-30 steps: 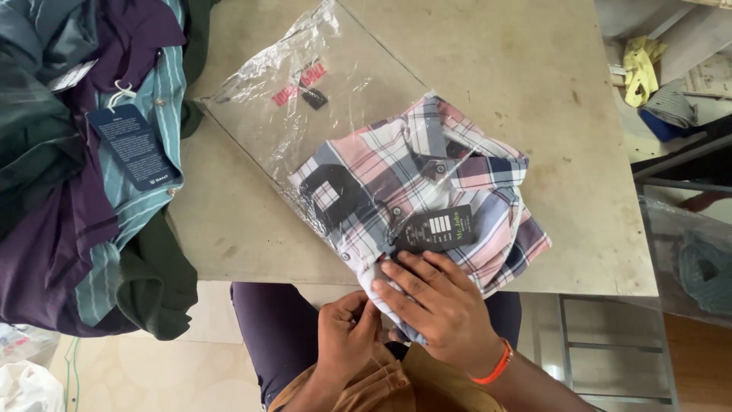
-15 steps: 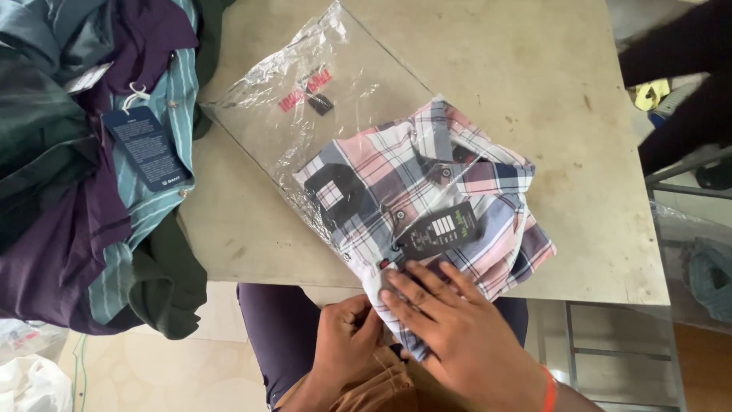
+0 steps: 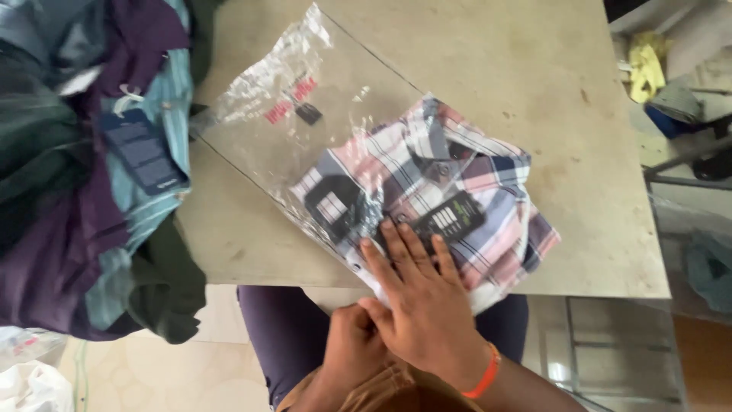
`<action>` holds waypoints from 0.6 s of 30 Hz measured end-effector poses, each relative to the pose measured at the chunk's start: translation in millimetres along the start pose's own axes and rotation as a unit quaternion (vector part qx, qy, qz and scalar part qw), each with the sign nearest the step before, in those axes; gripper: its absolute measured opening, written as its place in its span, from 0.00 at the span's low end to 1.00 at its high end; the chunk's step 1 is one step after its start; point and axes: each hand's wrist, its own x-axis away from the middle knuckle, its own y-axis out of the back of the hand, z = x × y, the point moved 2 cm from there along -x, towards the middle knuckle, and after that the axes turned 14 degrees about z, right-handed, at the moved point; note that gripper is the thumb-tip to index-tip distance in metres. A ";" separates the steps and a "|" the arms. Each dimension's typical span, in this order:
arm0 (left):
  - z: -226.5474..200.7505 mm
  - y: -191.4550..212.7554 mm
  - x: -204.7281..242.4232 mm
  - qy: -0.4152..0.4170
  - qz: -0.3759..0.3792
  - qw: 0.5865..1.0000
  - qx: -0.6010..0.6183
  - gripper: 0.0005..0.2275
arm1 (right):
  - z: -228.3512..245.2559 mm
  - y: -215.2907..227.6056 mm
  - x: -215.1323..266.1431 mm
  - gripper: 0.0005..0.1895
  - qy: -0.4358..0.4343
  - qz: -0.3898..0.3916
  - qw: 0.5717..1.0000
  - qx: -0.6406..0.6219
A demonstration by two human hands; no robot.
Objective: Unpacking a plaid shirt from a plastic bag and inspecting it, then checking buttons and tags on a purple shirt.
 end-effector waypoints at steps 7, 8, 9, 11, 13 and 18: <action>-5.1 -39.2 10.2 -0.033 0.037 0.998 0.027 0.02 | -27.0 21.4 25.0 0.28 0.016 0.046 0.999 0.012; 1.9 -45.4 15.6 -0.083 0.064 0.994 -0.040 0.02 | -33.0 24.0 30.7 0.28 0.033 0.062 0.998 0.003; 9.0 -52.5 19.9 -0.133 0.091 0.981 -0.107 0.03 | -40.0 27.2 36.6 0.29 0.049 0.078 0.996 -0.004; -48.2 -33.7 20.6 -0.204 0.126 0.956 -0.170 0.04 | -54.9 29.3 45.1 0.29 0.076 0.087 0.993 -0.003; -98.9 -13.7 19.5 -0.270 0.159 0.922 -0.227 0.06 | -66.0 35.8 51.7 0.30 0.102 0.101 0.990 -0.004; -165.9 24.5 -23.2 -0.253 0.051 0.812 -0.524 0.27 | -79.4 69.0 54.7 0.35 0.078 -0.018 0.981 -0.176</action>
